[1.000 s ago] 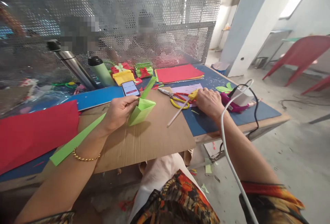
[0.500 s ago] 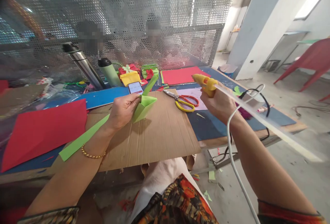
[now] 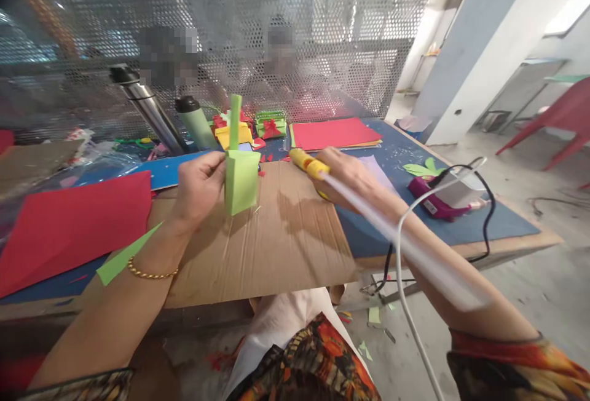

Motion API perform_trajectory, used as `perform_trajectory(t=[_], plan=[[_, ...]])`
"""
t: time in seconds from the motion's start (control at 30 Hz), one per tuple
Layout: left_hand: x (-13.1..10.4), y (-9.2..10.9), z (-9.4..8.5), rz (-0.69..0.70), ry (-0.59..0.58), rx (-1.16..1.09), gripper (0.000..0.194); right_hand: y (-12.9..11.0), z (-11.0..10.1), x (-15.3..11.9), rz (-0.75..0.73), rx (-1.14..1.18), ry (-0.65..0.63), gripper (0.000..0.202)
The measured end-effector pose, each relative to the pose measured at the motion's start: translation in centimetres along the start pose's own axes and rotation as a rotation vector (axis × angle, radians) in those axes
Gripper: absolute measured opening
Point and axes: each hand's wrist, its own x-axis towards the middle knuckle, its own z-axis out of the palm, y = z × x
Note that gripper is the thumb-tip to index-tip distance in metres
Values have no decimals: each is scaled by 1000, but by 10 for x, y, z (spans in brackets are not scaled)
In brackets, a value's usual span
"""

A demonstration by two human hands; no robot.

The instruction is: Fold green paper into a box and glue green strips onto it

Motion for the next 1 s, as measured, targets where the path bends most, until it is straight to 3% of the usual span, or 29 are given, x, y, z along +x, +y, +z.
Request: perform_trajectory(t=[0.07, 0.23, 0.33, 0.43, 0.47, 0.53, 0.6, 0.8, 1.0], plan=[[2, 1, -5, -9, 49, -25, 45, 5, 18, 1, -134, -54, -162, 7], [2, 10, -9, -35, 45, -74, 46, 5, 47, -11, -219, -75, -321, 11], [0, 14, -6, -14, 10, -46, 50, 6, 39, -16, -194, -20, -371, 23], [-2, 16, -3, 15, -26, -13, 55, 14, 18, -10, -203, 62, -438, 34], [-2, 16, -2, 24, -43, -7, 56, 18, 11, -6, -177, 59, -424, 35], [-3, 17, 0, 33, -77, -13, 56, 27, 2, 4, 14, -116, -320, 33], [-4, 17, 1, 29, -93, -24, 55, 35, 0, 14, 162, -320, -406, 34], [-3, 17, 2, -25, -157, -86, 57, 52, 22, 32, 174, -316, -465, 22], [-2, 19, -2, -100, -267, -216, 56, 74, 33, 29, 168, -131, -281, 32]])
